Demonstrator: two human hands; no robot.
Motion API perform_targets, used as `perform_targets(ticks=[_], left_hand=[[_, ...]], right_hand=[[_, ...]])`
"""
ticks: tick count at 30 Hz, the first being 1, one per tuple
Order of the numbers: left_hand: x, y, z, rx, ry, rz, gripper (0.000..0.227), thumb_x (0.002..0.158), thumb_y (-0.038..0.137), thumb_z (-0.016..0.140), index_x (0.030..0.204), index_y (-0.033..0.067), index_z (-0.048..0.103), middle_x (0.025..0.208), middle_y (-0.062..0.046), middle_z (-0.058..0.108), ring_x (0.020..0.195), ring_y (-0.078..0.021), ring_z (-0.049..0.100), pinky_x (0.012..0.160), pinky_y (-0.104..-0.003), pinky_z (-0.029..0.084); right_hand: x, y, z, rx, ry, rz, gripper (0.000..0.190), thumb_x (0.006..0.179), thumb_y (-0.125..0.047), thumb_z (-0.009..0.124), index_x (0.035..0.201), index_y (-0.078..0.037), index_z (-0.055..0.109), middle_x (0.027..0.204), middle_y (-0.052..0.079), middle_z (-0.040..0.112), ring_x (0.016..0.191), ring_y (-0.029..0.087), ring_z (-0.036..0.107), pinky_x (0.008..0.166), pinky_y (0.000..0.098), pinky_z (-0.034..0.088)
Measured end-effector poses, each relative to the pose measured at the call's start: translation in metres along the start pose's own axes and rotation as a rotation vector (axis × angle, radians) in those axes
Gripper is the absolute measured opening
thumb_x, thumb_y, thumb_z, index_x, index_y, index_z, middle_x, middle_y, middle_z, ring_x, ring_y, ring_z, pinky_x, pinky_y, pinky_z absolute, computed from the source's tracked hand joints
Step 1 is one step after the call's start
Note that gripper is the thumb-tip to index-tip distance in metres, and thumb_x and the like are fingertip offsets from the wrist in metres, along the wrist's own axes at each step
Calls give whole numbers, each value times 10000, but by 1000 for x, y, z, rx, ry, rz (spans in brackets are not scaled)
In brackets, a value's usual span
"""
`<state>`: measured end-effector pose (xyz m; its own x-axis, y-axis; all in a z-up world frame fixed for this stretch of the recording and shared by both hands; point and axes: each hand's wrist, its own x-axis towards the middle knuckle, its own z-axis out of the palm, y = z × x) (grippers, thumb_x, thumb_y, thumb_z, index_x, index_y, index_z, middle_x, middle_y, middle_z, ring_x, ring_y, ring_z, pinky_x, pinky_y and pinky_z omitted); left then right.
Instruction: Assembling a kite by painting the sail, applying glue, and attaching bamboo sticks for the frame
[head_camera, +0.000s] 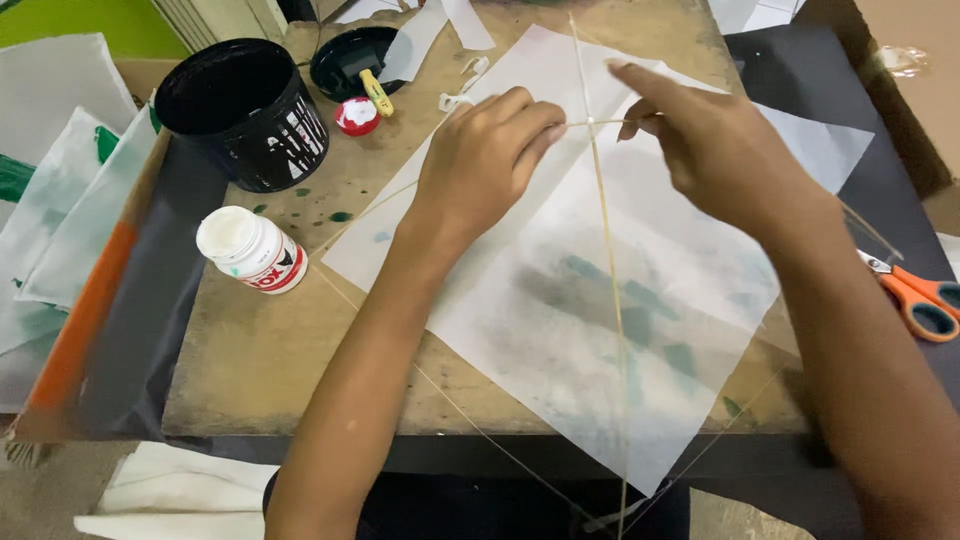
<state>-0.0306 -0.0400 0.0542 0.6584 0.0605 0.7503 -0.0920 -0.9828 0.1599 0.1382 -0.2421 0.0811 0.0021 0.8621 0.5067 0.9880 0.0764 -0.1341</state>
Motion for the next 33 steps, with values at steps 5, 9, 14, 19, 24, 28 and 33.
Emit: perform_targets(ticks=[5, 9, 14, 19, 24, 28, 33], left_hand=[[-2, -8, -5, -134, -125, -166, 81, 1023, 155, 590, 1003, 134, 665, 932, -10, 628, 698, -331, 622, 545, -472, 440], [-6, -24, 2, -156, -131, -167, 99, 1023, 163, 593, 975, 125, 671, 934, 3, 675, 745, -291, 629, 596, -445, 445], [-7, -27, 3, -125, -168, -207, 130, 1031, 174, 567, 964, 121, 665, 952, 7, 672, 768, -308, 637, 587, -462, 440], [-11, -37, 12, -97, -241, -192, 123, 1024, 192, 583, 978, 135, 683, 944, -9, 672, 800, -317, 649, 584, -482, 449], [-10, -33, 8, -133, -219, -170, 121, 1030, 171, 580, 974, 117, 672, 928, -25, 663, 772, -319, 632, 594, -474, 443], [-6, -26, -1, -174, -214, -228, 136, 1034, 184, 564, 968, 121, 665, 925, -13, 665, 779, -299, 618, 605, -450, 434], [-6, -24, -8, -206, -184, -193, 112, 1019, 111, 567, 939, 111, 644, 883, 8, 647, 708, -256, 558, 601, -410, 410]], right_hand=[[3, -2, 23, -235, 0, -147, 654, 959, 191, 466, 1567, -41, 523, 877, 154, 521, 656, 371, 455, 620, 474, 412], [1, -4, 35, -318, -68, -153, 834, 842, 171, 477, 1623, -114, 408, 1233, 195, 590, 785, 394, 566, 734, 476, 504], [0, -8, 38, -423, -118, -127, 899, 793, 144, 459, 1631, -169, 371, 1293, 203, 559, 735, 371, 545, 619, 444, 500], [5, -9, 23, -104, -365, -147, 899, 707, 227, 486, 1447, -271, 593, 1636, 202, 302, 1211, 425, 532, 799, 567, 481], [7, -14, 5, 224, -309, -141, 803, 817, 225, 400, 1450, -239, 569, 1680, 290, 271, 1498, 473, 394, 1065, 501, 393], [8, -19, 2, 234, -75, -128, 516, 1000, 121, 518, 1500, 13, 456, 1493, 273, 501, 1377, 423, 528, 1114, 471, 435], [0, -34, -16, 412, 60, 50, 497, 1055, 47, 606, 1514, 39, 415, 1167, 210, 623, 965, 261, 614, 880, 355, 522]])
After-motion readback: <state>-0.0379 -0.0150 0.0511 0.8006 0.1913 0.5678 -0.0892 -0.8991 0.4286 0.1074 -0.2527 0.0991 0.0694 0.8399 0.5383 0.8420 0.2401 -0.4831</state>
